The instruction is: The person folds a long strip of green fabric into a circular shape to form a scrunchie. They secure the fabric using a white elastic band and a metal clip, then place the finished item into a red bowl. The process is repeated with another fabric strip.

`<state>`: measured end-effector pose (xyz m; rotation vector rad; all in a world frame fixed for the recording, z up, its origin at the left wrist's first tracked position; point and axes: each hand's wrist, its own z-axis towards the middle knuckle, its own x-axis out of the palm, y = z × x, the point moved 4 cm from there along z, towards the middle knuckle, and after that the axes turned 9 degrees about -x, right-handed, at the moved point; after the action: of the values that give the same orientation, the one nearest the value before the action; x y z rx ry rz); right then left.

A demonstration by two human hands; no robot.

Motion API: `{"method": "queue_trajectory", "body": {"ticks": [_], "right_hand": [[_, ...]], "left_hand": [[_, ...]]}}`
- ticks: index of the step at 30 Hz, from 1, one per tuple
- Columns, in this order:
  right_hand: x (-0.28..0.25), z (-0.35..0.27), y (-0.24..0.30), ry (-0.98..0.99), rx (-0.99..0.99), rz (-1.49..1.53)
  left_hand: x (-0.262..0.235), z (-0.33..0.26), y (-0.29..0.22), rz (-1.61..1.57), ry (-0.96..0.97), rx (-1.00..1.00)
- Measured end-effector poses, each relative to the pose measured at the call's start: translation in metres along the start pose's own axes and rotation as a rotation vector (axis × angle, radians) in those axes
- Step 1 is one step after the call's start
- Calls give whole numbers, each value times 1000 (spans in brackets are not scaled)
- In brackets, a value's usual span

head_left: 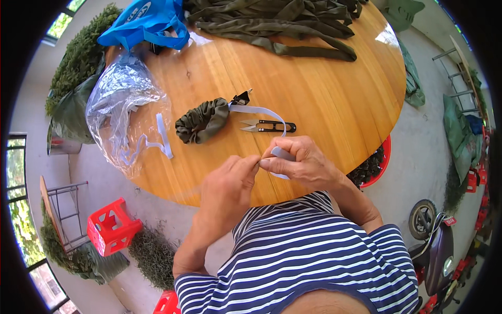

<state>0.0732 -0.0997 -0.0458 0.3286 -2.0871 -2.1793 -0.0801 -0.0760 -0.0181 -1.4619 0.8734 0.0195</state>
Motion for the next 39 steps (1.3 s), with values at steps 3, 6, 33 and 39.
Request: {"method": "queue_trajectory", "body": {"ticks": [3,6,33,39], "right_hand": [[4,-3,-7,-9,113,192],[2,-12,-15,-156,247,446],[-5,-22,-22,-275,225,388],[-4,-26,-14,-280,228,354]], "left_hand": [[9,8,17,-349,198,-274],[21,11,32,-753,236,-450],[45,5,48,-1087,127,-481],[46,6,46,-1072,124,-500]]}}
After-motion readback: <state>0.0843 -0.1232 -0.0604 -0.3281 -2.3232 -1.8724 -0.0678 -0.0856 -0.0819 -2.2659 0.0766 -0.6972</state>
